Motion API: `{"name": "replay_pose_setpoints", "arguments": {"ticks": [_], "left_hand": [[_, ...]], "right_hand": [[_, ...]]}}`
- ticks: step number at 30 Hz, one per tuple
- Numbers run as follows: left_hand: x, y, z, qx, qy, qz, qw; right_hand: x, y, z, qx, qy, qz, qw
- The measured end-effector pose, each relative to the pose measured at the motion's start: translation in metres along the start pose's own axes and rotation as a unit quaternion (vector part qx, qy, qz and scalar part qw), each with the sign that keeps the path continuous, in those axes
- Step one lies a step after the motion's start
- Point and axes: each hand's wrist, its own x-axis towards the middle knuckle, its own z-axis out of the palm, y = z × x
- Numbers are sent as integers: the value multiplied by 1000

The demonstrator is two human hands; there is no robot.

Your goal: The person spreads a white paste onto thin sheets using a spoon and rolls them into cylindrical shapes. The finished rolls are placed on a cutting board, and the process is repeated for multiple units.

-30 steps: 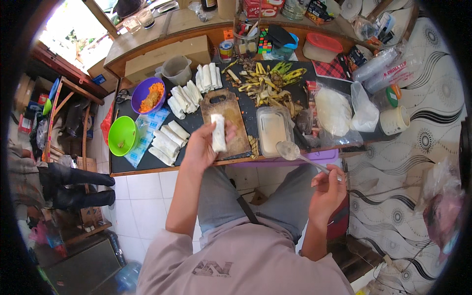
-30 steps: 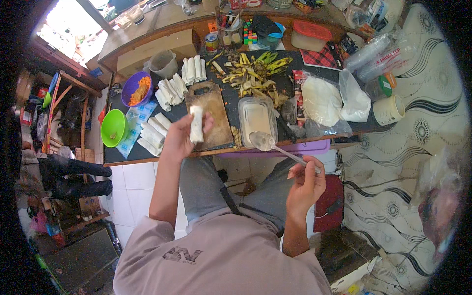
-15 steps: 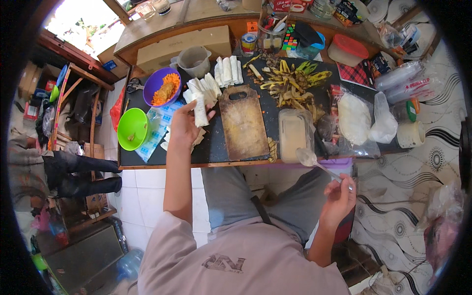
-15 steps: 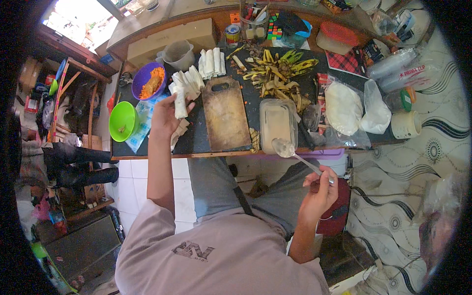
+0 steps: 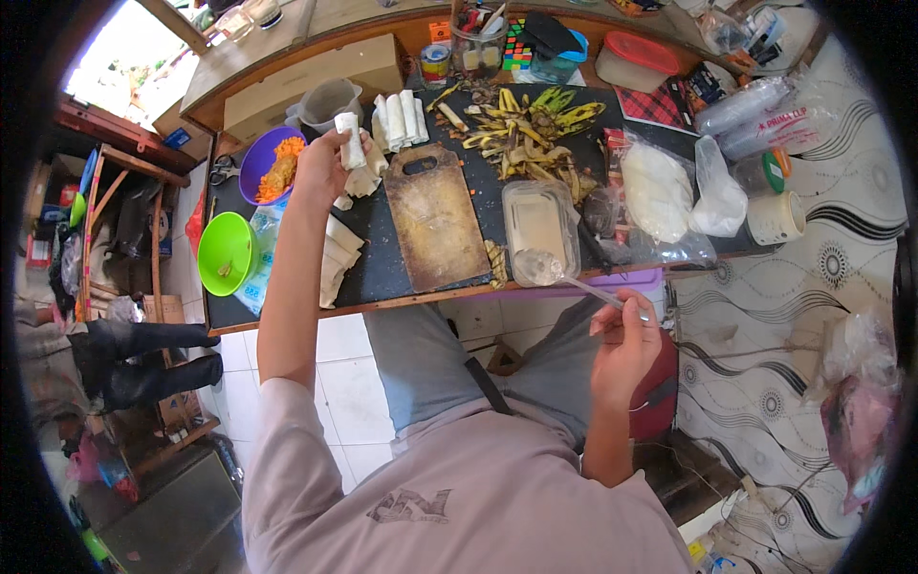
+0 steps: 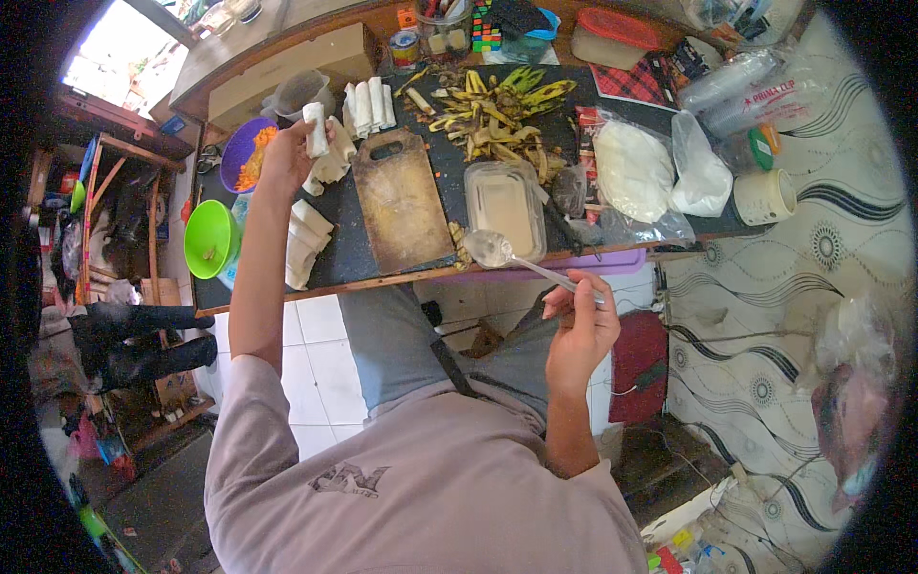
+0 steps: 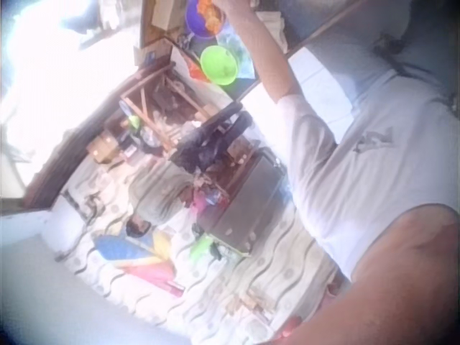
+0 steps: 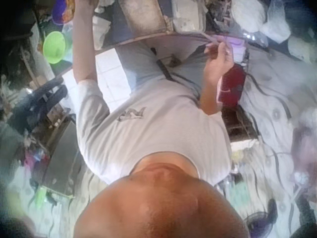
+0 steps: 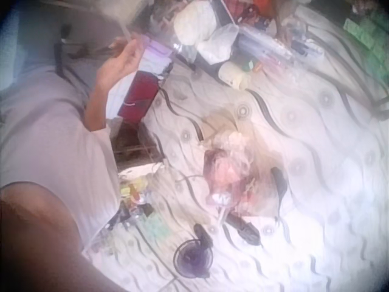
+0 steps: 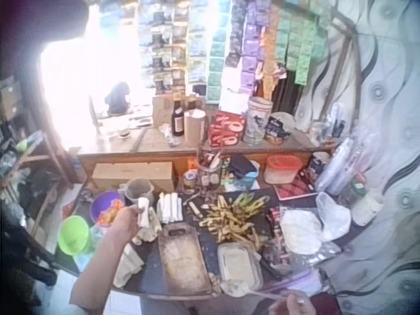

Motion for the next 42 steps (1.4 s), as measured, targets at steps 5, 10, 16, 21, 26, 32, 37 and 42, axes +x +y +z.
{"name": "replay_pose_setpoints", "arguments": {"ticks": [5, 10, 16, 21, 26, 32, 37, 42], "left_hand": [[11, -15, 1, 132, 42, 26, 990], [24, -21, -10, 188, 56, 74, 978], [48, -24, -17, 400, 108, 161, 896], [21, -6, 19, 645, 158, 193, 722], [40, -2, 13, 719, 140, 108, 672], [62, -15, 8, 692, 160, 59, 701], [58, -8, 21, 604, 148, -53, 782], [82, -13, -7, 620, 161, -22, 767]], "right_hand": [[-4, 1, -9, -2, 21, 3, 1000], [-7, 1, -9, 1, 23, 10, 1000], [-5, -1, -7, -8, 8, 4, 1000], [-3, -2, -9, -2, 6, 3, 1000], [-5, 0, -7, -2, 2, 10, 1000], [-8, 2, -8, -10, 1, 25, 1000], [-5, 1, -12, 0, 3, 18, 1000], [-6, 5, -15, 9, 7, 22, 1000]]}}
